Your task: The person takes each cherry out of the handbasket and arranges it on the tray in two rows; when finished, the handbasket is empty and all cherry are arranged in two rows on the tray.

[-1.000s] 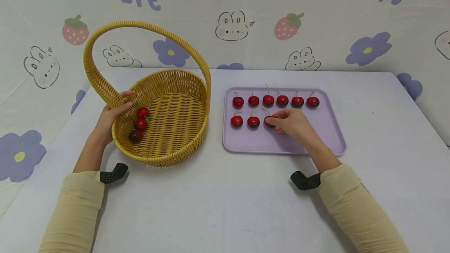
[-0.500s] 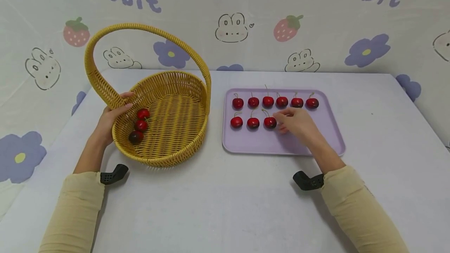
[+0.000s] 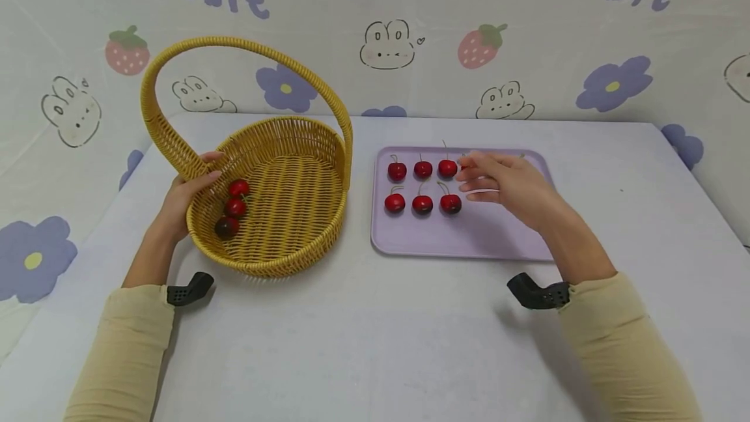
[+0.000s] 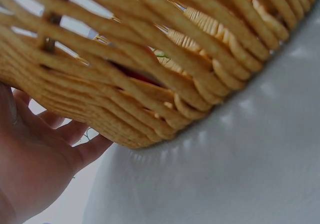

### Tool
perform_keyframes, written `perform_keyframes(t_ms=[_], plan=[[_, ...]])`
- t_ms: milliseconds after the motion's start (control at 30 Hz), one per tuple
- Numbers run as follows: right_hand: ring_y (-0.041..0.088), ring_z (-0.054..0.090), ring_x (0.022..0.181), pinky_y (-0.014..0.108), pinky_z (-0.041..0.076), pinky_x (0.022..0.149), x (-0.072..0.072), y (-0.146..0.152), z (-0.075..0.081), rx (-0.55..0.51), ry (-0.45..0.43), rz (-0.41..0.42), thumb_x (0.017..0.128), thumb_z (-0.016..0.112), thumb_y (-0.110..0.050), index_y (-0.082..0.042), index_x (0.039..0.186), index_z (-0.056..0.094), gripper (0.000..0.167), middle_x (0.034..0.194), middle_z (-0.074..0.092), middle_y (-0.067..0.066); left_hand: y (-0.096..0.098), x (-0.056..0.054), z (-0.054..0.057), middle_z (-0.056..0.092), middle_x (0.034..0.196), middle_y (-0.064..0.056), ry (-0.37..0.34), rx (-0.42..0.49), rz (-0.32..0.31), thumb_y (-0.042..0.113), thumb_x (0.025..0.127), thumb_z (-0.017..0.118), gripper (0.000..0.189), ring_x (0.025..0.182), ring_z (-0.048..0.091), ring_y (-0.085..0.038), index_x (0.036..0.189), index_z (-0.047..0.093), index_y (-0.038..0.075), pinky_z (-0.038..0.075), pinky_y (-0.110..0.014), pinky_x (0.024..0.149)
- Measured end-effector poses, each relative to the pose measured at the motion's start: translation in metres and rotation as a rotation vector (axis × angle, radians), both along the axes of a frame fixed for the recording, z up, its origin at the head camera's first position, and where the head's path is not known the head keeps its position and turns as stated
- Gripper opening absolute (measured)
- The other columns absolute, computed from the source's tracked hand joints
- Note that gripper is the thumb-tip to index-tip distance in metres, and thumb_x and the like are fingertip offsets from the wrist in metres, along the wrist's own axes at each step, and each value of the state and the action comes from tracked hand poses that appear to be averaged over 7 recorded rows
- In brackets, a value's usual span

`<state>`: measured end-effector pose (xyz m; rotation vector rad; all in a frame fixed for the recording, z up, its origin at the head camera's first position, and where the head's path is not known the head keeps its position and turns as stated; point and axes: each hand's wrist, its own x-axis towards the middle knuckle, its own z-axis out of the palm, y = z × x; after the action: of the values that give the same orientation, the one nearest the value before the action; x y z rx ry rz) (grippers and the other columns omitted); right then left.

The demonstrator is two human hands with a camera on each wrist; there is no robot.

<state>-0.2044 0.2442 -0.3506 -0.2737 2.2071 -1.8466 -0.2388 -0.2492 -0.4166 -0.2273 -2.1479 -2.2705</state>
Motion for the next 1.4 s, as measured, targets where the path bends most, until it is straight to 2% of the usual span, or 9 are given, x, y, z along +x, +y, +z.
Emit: perform_keyframes(t_ms=[267,500,633,900,1167,1267,1400], plan=[[0.024,0.063,0.100,0.031,0.049,0.087,0.007,-0.019,0.012,-0.106,-0.044,0.226,0.102,0.046,-0.024,-0.006,0.118,0.063,0.030,0.111,0.064,0.011,0.000,0.000,0.001,0.036,0.139,-0.010,0.001,0.004,-0.002,0.015,0.097,0.051,0.035,0.128,0.035,-0.024,0.132,0.048,0.011,0.023,-0.041,0.108],[0.025,0.061,0.104,0.033,0.048,0.090,0.006,-0.044,0.011,-0.195,-0.109,0.357,0.104,0.041,-0.020,-0.008,0.120,0.062,0.030,0.116,0.061,0.012,0.000,0.001,0.000,0.036,0.139,-0.011,-0.003,0.008,-0.001,0.015,0.097,0.051,0.035,0.128,0.034,-0.024,0.132,0.048,0.011,0.024,-0.041,0.108],[0.029,0.060,0.105,0.035,0.047,0.091,0.003,-0.063,0.011,-0.200,-0.148,0.384,0.103,0.043,-0.023,-0.005,0.123,0.060,0.032,0.118,0.060,0.015,0.000,0.001,-0.001,0.035,0.141,-0.012,-0.003,0.001,0.001,0.015,0.097,0.051,0.035,0.128,0.034,-0.024,0.132,0.048,0.011,0.023,-0.042,0.109],[0.034,0.057,0.107,0.041,0.046,0.093,0.004,-0.102,0.017,-0.123,-0.159,0.418,0.103,0.043,-0.026,0.007,0.135,0.044,0.046,0.121,0.058,0.020,-0.001,-0.001,-0.001,0.035,0.141,-0.012,0.005,-0.008,0.003,0.016,0.097,0.052,0.035,0.130,0.033,-0.025,0.132,0.049,0.011,0.021,-0.045,0.110],[0.039,0.051,0.114,0.041,0.045,0.094,0.001,-0.134,0.019,-0.092,-0.137,0.477,0.104,0.041,-0.026,0.003,0.133,0.046,0.042,0.124,0.055,0.022,-0.001,-0.002,-0.001,0.035,0.142,-0.012,-0.001,-0.004,0.006,0.015,0.097,0.051,0.035,0.131,0.032,-0.026,0.131,0.049,0.012,0.020,-0.045,0.110],[0.040,0.049,0.117,0.041,0.045,0.095,-0.001,-0.148,0.019,-0.072,-0.146,0.490,0.104,0.039,-0.026,0.003,0.134,0.046,0.042,0.123,0.057,0.019,-0.001,-0.002,-0.001,0.035,0.142,-0.012,-0.001,-0.007,0.006,0.015,0.097,0.050,0.036,0.131,0.032,-0.026,0.132,0.049,0.012,0.021,-0.046,0.110],[0.038,0.049,0.117,0.039,0.044,0.095,-0.005,-0.166,0.016,-0.061,-0.174,0.494,0.105,0.038,-0.024,0.003,0.135,0.045,0.041,0.127,0.053,0.023,-0.002,-0.002,-0.001,0.034,0.142,-0.013,0.001,-0.009,0.003,0.015,0.097,0.050,0.036,0.131,0.032,-0.026,0.133,0.048,0.011,0.021,-0.046,0.110]])
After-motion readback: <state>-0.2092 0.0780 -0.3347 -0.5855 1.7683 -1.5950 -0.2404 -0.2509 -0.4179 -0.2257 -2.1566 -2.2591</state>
